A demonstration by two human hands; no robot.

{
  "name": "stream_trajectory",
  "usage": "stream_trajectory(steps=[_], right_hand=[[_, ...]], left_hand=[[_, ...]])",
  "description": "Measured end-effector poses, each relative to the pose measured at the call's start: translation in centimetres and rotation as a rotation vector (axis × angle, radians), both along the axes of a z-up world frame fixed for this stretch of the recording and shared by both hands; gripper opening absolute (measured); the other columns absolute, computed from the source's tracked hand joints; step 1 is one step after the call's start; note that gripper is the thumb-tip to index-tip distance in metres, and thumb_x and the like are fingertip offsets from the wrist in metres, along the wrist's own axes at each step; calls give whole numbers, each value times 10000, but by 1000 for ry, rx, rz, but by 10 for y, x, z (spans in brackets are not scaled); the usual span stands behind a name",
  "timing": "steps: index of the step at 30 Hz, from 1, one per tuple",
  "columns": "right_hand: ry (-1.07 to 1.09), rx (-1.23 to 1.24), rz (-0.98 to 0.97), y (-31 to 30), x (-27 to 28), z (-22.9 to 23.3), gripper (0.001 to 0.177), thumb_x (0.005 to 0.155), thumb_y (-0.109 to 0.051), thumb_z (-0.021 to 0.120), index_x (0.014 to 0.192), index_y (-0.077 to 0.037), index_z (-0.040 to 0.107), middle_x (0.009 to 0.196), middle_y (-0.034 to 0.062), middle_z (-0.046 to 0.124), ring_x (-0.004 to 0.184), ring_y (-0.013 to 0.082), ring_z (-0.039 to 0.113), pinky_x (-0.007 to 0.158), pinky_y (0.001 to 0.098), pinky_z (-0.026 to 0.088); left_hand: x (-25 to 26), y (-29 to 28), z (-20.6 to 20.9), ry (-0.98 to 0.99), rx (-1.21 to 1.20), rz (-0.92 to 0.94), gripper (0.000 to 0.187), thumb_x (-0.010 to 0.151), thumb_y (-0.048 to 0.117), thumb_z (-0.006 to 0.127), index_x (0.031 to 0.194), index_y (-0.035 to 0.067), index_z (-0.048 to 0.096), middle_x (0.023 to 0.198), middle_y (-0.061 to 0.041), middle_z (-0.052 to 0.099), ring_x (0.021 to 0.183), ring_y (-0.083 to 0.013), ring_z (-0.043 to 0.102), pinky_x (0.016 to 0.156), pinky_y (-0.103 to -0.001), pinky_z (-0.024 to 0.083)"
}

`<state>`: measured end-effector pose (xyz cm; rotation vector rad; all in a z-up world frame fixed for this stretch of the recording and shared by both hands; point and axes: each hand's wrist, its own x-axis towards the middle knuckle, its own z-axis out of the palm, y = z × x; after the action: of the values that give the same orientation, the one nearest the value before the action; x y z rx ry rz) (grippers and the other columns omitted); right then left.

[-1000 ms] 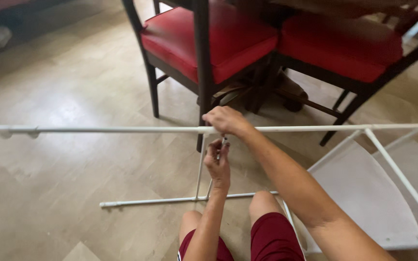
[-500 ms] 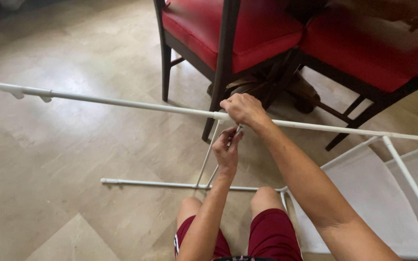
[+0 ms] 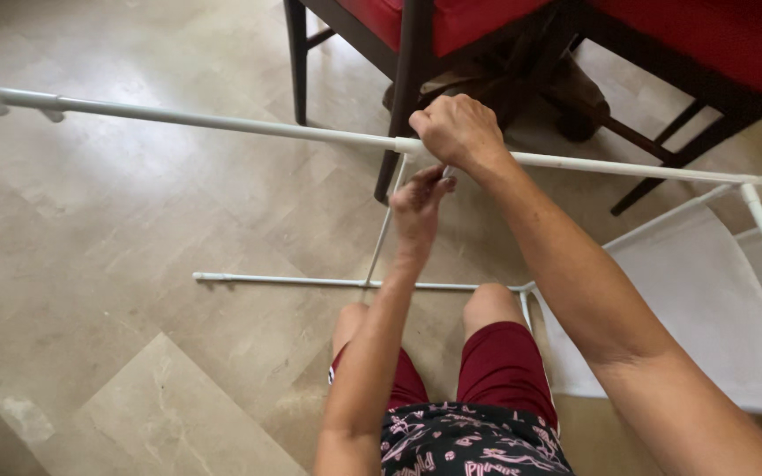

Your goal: The person assembles a white PVC furniture frame by connecting vertical and horizontal pipes with elbow and T-joints. They insert pipes into connectors, adjust alignment, and secure the structure while kneeling on the floor.

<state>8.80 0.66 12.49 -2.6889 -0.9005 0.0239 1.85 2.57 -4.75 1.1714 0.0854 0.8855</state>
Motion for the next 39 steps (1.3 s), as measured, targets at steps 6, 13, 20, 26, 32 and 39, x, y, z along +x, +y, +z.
stream_trajectory(steps=[6,13,20,26,32,39], right_hand=[[49,12,-3,0,-7,13,431,893,-405,518,880,-73,793,923,232,724,935,419,689,851,523,515],[132,30,-11,-5,22,-16,431,962,-384,480,884,-61,755,830,233,745,907,378,719,855,483,528],[-419,270,700,-33,51,-30,116,992,-134,581,990,-51,661,887,164,690,856,387,681,742,475,524],[136,99,616,-90,6,6,356,698,-177,751,1032,-66,697,852,126,714,785,323,712,712,417,548],[-42,-70,376,-75,-33,18,272,682,-227,865,908,-121,756,836,81,738,818,266,695,707,417,526],[301,-15,403,-85,-16,21,198,712,-97,808,897,-69,744,745,65,752,595,155,728,598,329,563]], left_hand=[[-65,13,75,228,778,480,133,927,133,761,975,17,718,832,-151,707,737,-344,684,661,-426,528],[-85,72,151,78,1193,572,173,840,-25,646,979,77,650,1027,-115,689,1030,-332,655,998,-450,455],[-57,74,150,359,1370,248,250,755,85,803,941,62,637,912,-105,713,980,-322,678,895,-496,399],[-44,91,146,529,1518,96,210,721,107,843,897,78,733,838,-165,723,856,-370,707,773,-485,533],[-58,89,162,627,1491,64,245,664,206,884,848,106,756,780,-159,722,794,-381,698,694,-504,528],[-66,76,166,568,1510,122,266,703,192,876,895,78,734,807,-145,727,826,-354,715,773,-479,527]])
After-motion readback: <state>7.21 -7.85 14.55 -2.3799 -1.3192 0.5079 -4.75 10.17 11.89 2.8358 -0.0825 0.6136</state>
